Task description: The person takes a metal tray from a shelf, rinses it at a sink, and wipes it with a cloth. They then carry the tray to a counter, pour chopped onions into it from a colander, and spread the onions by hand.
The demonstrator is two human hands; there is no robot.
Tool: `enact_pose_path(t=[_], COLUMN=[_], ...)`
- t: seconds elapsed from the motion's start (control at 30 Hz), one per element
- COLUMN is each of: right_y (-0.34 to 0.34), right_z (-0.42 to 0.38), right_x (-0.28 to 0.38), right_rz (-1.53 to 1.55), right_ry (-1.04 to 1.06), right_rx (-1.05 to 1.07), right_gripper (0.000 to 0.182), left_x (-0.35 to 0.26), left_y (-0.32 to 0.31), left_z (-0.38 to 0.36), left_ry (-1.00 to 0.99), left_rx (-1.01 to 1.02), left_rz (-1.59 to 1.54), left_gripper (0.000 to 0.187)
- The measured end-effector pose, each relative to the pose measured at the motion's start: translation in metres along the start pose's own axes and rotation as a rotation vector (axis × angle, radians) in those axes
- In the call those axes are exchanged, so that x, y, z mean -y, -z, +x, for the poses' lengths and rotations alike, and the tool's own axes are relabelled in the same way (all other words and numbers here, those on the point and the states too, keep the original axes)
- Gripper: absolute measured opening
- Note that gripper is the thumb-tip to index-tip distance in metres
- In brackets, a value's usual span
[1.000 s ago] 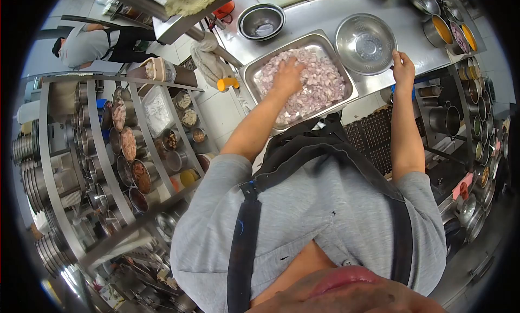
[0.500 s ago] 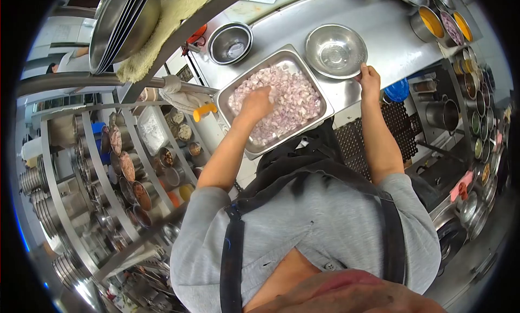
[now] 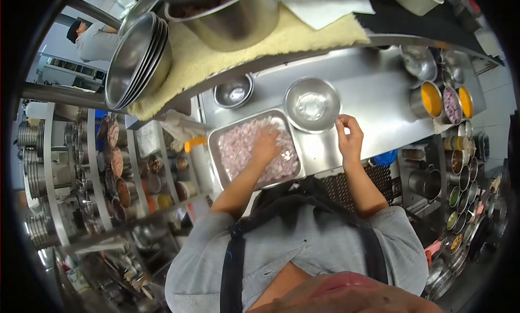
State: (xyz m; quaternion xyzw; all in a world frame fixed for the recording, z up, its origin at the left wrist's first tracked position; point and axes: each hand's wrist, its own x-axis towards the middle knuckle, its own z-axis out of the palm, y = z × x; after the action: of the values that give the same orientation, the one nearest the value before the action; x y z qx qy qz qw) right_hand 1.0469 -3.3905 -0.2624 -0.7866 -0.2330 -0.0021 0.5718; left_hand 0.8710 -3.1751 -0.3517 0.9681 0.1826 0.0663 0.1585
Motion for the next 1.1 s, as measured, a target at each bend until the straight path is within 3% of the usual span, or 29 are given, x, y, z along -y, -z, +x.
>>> enact_pose_path(t=[0.03,0.1,0.2,0.33,0.37,0.43,0.53,0.6,0.77,0.83,0.87,1.1], right_y=[0.005,0.021,0.044,0.054,0.056,0.045,0.020,0.013,0.007,0.000,0.000,-0.001], right_z=[0.015,0.047,0.094,0.165,0.182,0.212,0.216,0.216,0.214,0.218,0.221,0.225], right_x=[0.016,0.057,0.114,0.181,0.184,0.203,0.204,0.194,0.191,0.188,0.187,0.184], right_rz=[-0.030,0.022,0.135,0.198,0.024,-0.362,-0.307,-0.459,-0.443,-0.476,-0.370,-0.381], right_ry=[0.139,0.308,0.598,0.845,0.689,0.916,0.912,0.850,0.770,0.730,0.751,0.755], right_rx=[-0.066,-0.145,-0.200,-0.170,-0.156,-0.168,-0.022,0.029,-0.002,-0.097,-0.102,-0.105], right_gripper=[0.009,0.008,0.010,0.012,0.017,0.021,0.022,0.024,0.027,0.027,0.023,0.024], left_x=[0.007,0.019,0.020,0.043,0.036,0.056,0.060,0.059,0.034,0.025,0.030,0.085], left_y=[-0.004,-0.010,0.009,0.014,0.037,0.041,0.077,0.093,0.064,0.056,0.045,0.027], left_z=[0.003,0.005,0.004,-0.011,-0.012,-0.026,-0.043,-0.056,-0.083,-0.082,-0.081,-0.063], left_ry=[-0.009,0.207,0.285,0.214,0.316,0.140,0.190,0.159,0.295,0.311,0.296,0.241], left_rx=[-0.020,0.011,0.053,0.000,0.122,0.030,0.164,0.324,0.381,0.224,0.085,-0.120], left_rz=[-0.010,-0.195,-0.279,-0.179,-0.141,-0.067,-0.257,-0.206,0.005,0.029,-0.033,-0.228], left_gripper=[0.052,0.041,0.038,0.039,0.039,0.048,0.054,0.064,0.084,0.076,0.061,0.039])
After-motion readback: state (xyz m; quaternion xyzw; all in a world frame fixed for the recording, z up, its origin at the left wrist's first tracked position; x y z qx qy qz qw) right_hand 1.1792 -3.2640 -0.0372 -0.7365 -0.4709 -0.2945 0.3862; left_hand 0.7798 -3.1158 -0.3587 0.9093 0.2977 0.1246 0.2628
